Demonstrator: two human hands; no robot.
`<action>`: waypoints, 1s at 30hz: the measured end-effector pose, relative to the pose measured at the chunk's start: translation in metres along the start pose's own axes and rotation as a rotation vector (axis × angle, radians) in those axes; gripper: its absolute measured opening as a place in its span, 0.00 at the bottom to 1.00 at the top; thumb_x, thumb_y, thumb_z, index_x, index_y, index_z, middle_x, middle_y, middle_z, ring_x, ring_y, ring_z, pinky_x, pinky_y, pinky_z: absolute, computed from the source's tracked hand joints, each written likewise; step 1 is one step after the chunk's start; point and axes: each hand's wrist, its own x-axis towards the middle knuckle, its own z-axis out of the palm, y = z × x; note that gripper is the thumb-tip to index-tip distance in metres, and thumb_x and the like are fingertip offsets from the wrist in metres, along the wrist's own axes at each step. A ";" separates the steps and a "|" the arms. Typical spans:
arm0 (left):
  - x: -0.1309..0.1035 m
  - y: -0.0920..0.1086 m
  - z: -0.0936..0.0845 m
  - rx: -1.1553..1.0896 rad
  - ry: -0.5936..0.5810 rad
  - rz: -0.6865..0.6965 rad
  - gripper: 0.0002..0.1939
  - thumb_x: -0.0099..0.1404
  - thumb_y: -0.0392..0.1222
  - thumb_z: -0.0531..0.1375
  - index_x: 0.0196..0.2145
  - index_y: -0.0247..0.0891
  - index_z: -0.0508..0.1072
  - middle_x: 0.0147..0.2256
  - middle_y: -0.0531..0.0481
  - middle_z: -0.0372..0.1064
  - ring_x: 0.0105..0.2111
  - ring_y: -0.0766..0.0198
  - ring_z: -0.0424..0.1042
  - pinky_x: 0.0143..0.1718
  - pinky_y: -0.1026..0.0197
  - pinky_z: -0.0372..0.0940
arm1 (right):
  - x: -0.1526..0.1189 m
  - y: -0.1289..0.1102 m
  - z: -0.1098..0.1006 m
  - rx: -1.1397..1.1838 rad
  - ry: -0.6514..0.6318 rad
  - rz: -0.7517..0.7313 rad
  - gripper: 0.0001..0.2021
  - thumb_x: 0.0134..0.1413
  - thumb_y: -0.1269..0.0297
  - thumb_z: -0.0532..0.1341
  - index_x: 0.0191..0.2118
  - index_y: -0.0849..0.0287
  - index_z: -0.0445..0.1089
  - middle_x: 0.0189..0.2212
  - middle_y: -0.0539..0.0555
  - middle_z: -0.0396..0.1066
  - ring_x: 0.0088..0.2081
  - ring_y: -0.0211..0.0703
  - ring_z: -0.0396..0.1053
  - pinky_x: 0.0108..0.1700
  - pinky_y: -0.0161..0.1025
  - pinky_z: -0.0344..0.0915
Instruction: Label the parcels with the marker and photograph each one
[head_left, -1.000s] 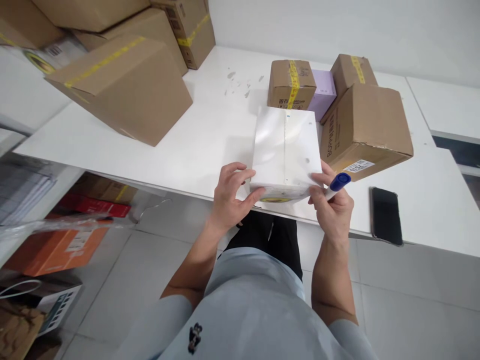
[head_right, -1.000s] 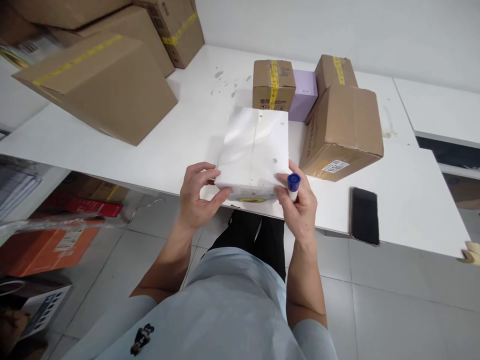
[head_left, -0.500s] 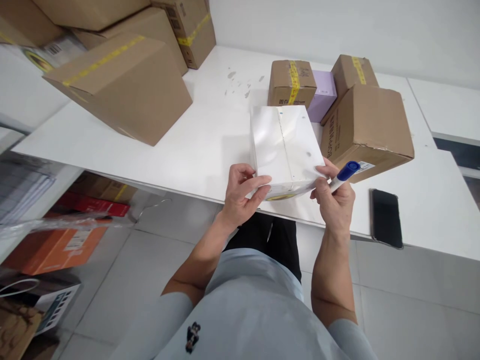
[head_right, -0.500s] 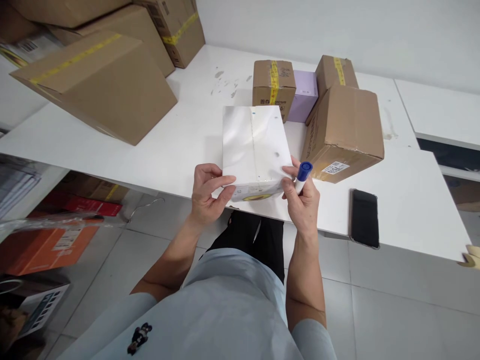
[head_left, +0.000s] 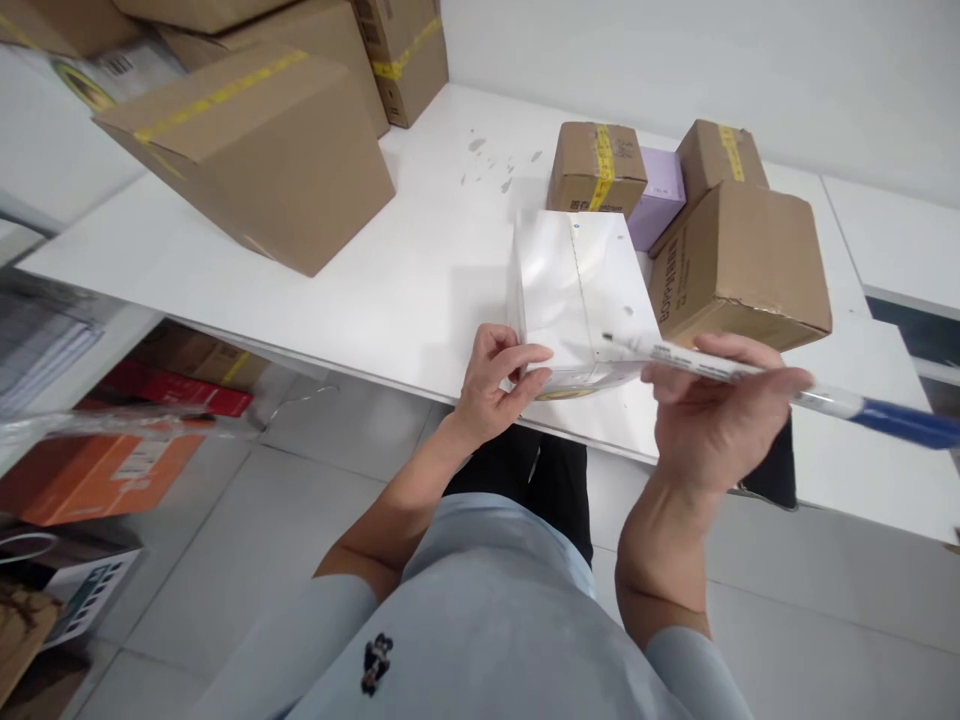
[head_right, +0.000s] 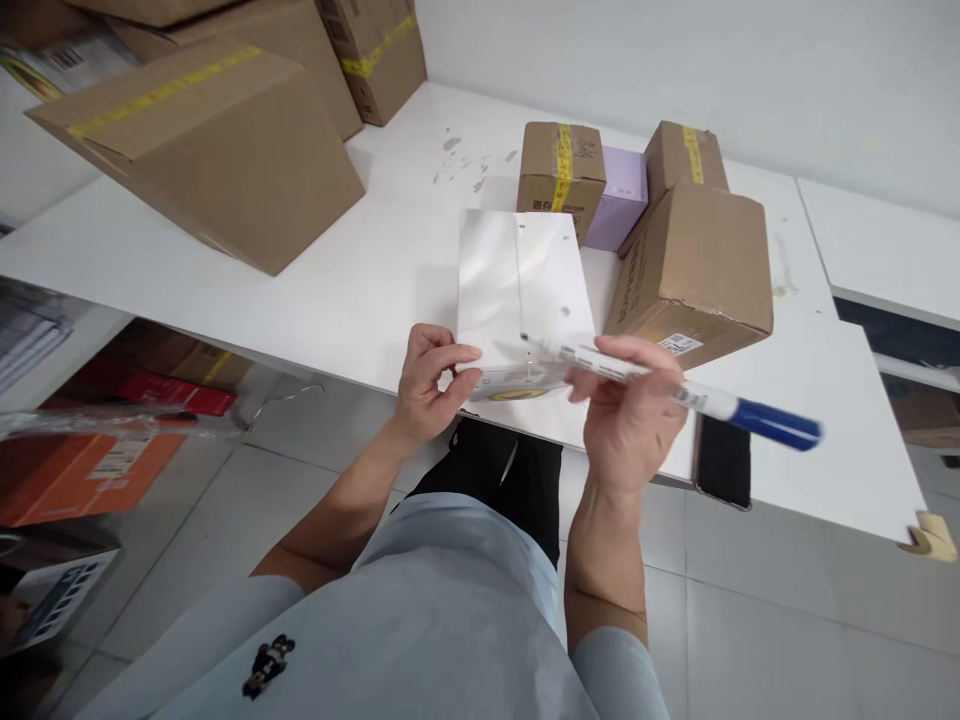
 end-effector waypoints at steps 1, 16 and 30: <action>0.000 0.000 0.000 -0.003 0.002 -0.009 0.08 0.71 0.41 0.59 0.47 0.45 0.70 0.37 0.51 0.54 0.37 0.67 0.62 0.27 0.68 0.66 | 0.002 0.000 0.005 0.025 -0.026 -0.003 0.18 0.64 0.42 0.52 0.42 0.48 0.70 0.21 0.45 0.65 0.25 0.41 0.71 0.33 0.43 0.71; -0.001 -0.002 0.004 0.081 0.005 0.003 0.08 0.73 0.46 0.56 0.47 0.46 0.70 0.36 0.50 0.54 0.38 0.64 0.61 0.27 0.65 0.65 | 0.007 0.009 0.014 -0.037 -0.106 -0.070 0.11 0.62 0.51 0.60 0.35 0.51 0.70 0.25 0.48 0.67 0.23 0.38 0.69 0.23 0.39 0.67; -0.003 -0.003 0.003 0.133 0.004 0.013 0.09 0.73 0.48 0.54 0.47 0.45 0.70 0.35 0.50 0.53 0.38 0.64 0.61 0.27 0.64 0.65 | 0.008 0.009 0.011 -0.208 -0.192 -0.181 0.11 0.64 0.54 0.58 0.35 0.54 0.69 0.27 0.47 0.69 0.24 0.37 0.67 0.26 0.39 0.63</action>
